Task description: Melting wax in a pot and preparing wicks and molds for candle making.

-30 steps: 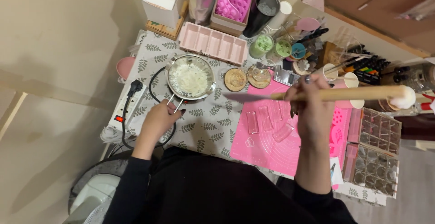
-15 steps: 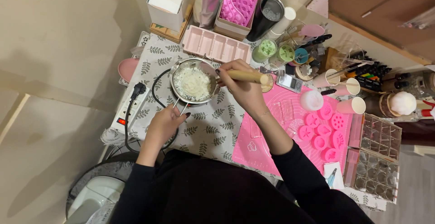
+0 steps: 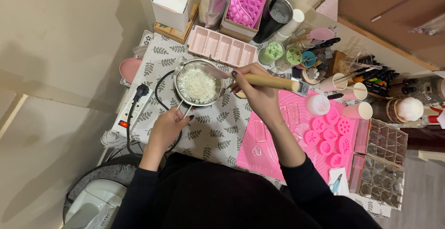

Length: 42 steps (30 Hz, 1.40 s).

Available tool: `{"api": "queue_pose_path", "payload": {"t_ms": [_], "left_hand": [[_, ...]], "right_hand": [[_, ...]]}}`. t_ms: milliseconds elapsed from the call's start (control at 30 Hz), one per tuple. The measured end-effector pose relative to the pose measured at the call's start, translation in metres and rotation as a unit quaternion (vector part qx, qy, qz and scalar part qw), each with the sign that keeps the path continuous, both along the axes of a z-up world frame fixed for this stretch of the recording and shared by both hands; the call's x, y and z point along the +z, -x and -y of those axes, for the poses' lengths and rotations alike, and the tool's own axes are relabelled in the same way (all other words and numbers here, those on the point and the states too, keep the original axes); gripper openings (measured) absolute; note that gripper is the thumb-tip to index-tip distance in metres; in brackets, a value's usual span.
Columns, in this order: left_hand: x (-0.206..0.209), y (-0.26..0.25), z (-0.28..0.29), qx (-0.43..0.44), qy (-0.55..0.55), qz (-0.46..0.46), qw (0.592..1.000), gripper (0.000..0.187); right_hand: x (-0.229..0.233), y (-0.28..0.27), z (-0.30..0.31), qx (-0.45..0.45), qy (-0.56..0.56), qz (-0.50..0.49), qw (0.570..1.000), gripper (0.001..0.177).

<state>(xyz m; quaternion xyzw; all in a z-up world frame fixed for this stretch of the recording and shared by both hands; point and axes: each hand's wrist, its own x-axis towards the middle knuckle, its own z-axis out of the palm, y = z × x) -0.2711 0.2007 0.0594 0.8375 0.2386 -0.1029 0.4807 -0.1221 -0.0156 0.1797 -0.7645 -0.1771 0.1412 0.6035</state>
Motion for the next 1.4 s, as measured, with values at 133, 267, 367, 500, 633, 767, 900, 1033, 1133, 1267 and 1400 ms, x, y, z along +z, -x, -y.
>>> {"api": "queue_pose_path", "payload": {"t_ms": [133, 267, 367, 500, 633, 767, 900, 1033, 1133, 1267, 1400], "left_hand": [[-0.004, 0.000, 0.000, 0.009, -0.004, -0.011, 1.000, 0.030], [-0.005, 0.000, 0.000, 0.002, -0.014, 0.002, 1.000, 0.031], [0.001, -0.001, 0.001, -0.005, -0.017, -0.020, 1.000, 0.032], [0.006, -0.004, 0.002, -0.020, -0.037, -0.038, 0.998, 0.035], [0.021, -0.004, 0.004, -0.016, -0.042, -0.062, 0.997, 0.040], [0.021, -0.001, 0.001, -0.028, -0.054, -0.044, 0.997, 0.049], [0.015, 0.006, -0.002, -0.036, -0.145, 0.060, 0.987, 0.074], [0.062, 0.006, 0.007, 0.024, -0.343, 0.125, 0.931, 0.092], [0.086, 0.001, 0.016, 0.069, -0.315, 0.203, 0.924, 0.066], [0.074, -0.010, 0.020, 0.155, 0.312, 0.120, 0.930, 0.053], [0.105, -0.011, 0.034, 0.082, 0.607, 0.071, 0.787, 0.055]], "right_hand": [[0.000, 0.011, 0.013, -0.014, -0.014, 0.038, 0.999, 0.018], [-0.019, 0.025, 0.035, -0.009, 0.005, 0.118, 0.993, 0.016], [-0.031, 0.040, 0.044, 0.020, 0.069, 0.270, 0.960, 0.014], [-0.010, 0.070, 0.031, 0.023, 0.084, 0.207, 0.975, 0.016], [-0.012, 0.081, 0.027, 0.017, 0.066, 0.164, 0.984, 0.019], [-0.014, 0.082, 0.029, 0.022, 0.085, 0.172, 0.981, 0.020], [-0.009, 0.080, 0.036, 0.041, 0.095, 0.226, 0.969, 0.023], [-0.007, 0.085, 0.040, 0.044, 0.065, 0.254, 0.964, 0.024], [-0.008, 0.091, 0.044, 0.031, 0.024, 0.167, 0.985, 0.023], [-0.020, 0.096, 0.046, 0.098, -0.152, 0.022, 0.983, 0.022], [-0.015, 0.106, 0.028, 0.130, -0.186, -0.122, 0.966, 0.038]]}}
